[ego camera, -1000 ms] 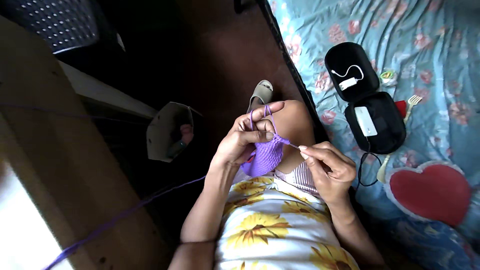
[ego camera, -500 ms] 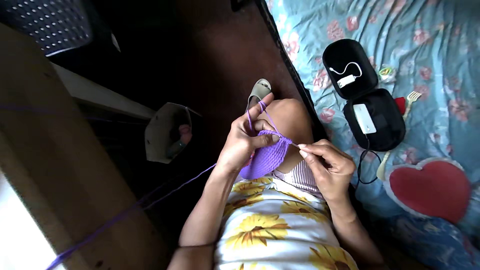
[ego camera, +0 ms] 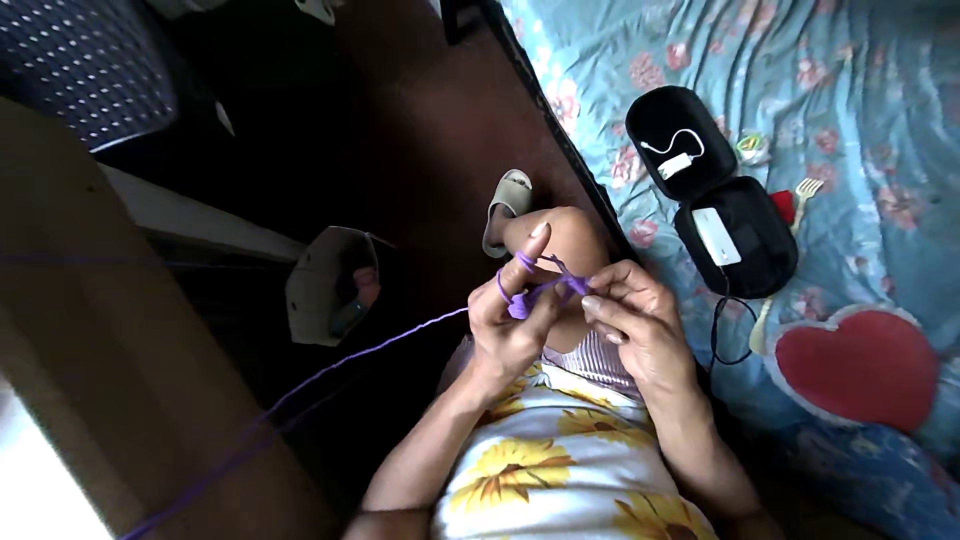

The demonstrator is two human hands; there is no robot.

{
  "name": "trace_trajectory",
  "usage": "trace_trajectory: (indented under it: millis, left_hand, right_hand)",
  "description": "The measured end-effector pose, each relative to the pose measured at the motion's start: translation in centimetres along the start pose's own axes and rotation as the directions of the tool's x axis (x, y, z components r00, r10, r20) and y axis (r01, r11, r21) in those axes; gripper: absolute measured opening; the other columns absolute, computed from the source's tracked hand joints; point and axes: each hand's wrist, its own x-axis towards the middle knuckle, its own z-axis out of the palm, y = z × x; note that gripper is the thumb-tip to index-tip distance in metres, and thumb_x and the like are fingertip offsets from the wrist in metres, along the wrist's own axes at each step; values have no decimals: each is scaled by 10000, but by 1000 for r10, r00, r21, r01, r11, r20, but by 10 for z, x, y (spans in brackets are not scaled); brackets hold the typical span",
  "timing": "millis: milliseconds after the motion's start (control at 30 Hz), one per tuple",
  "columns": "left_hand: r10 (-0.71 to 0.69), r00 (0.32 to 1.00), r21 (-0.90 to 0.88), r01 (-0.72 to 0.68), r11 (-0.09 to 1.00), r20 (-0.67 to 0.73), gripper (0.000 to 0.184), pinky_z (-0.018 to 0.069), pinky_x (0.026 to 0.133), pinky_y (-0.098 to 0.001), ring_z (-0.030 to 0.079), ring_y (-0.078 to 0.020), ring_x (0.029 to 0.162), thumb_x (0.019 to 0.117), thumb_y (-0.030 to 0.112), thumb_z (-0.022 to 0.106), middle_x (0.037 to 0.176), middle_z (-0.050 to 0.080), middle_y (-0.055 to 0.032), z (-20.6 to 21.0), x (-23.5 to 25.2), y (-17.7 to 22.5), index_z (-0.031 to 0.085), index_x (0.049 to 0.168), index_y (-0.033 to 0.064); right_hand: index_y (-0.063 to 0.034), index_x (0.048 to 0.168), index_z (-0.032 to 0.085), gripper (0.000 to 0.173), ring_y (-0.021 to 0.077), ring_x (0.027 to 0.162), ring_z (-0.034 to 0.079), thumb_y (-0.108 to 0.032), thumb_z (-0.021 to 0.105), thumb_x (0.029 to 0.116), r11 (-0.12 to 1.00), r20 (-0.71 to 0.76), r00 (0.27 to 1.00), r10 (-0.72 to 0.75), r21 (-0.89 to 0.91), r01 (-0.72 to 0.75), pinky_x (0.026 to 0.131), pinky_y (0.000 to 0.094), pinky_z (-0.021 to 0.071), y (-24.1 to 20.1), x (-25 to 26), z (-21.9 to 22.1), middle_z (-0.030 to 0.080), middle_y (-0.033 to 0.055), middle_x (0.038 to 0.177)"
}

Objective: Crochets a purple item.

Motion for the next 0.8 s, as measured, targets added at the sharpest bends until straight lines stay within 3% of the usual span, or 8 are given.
trace_trajectory:
  millis: [67, 133, 200, 333, 667, 800]
  left_hand:
    - [-112, 993, -112, 109, 988, -20, 586, 594, 753, -238, 693, -46, 809, 885, -53, 682, 974, 748, 17, 0, 1, 4, 568, 1438, 103]
    - [-203, 979, -209, 193, 959, -28, 647, 588, 723, -236, 686, -52, 788, 868, -82, 689, 969, 744, 16, -2, 4, 6, 529, 1471, 90]
    - [-251, 967, -259, 235, 937, -33, 670, 588, 703, -234, 684, -58, 764, 860, -97, 681, 948, 742, 10, -3, 6, 7, 505, 1485, 70]
    - [-315, 949, -294, 294, 909, -25, 660, 593, 713, -248, 691, -79, 751, 859, -116, 659, 918, 745, -14, -8, 9, 11, 510, 1480, 53]
    - [-496, 861, -374, 499, 782, 112, 633, 572, 654, -211, 650, -50, 649, 831, -128, 604, 786, 716, -3, -28, 20, 14, 555, 1442, 30]
    - [-561, 800, -426, 592, 685, 210, 609, 573, 621, -204, 650, -49, 616, 832, -115, 584, 741, 704, -7, -38, 24, 13, 563, 1425, 19]
  right_hand:
    - [-93, 991, 704, 161, -19, 555, 522, 24, 666, 887, 1000, -13, 1000, -23, -2, 23, 499, 134, 415, 4, -3, -2, 686, -18, 772]
    - [-90, 1026, 689, 165, -20, 677, 608, 19, 674, 902, 955, -41, 976, -215, -216, 201, 612, 142, 512, 9, -8, 0, 709, -49, 858]
    - [-27, 1008, 688, 100, -19, 794, 665, 11, 681, 915, 815, -27, 904, -427, -445, 371, 720, 147, 578, 14, -11, 1, 717, -27, 913]
    - [20, 954, 744, 85, 29, 774, 633, -32, 678, 942, 515, 49, 752, -657, -700, 495, 705, 130, 531, 24, -12, 2, 675, 73, 824]
    - [-23, 966, 779, 127, 103, 739, 639, -49, 655, 954, 297, 192, 668, -719, -784, 546, 673, 183, 521, 24, -11, -2, 672, 103, 800]
    - [-25, 958, 787, 139, 108, 726, 626, -39, 649, 947, 290, 223, 670, -708, -773, 564, 666, 183, 508, 24, -12, -3, 666, 106, 784]
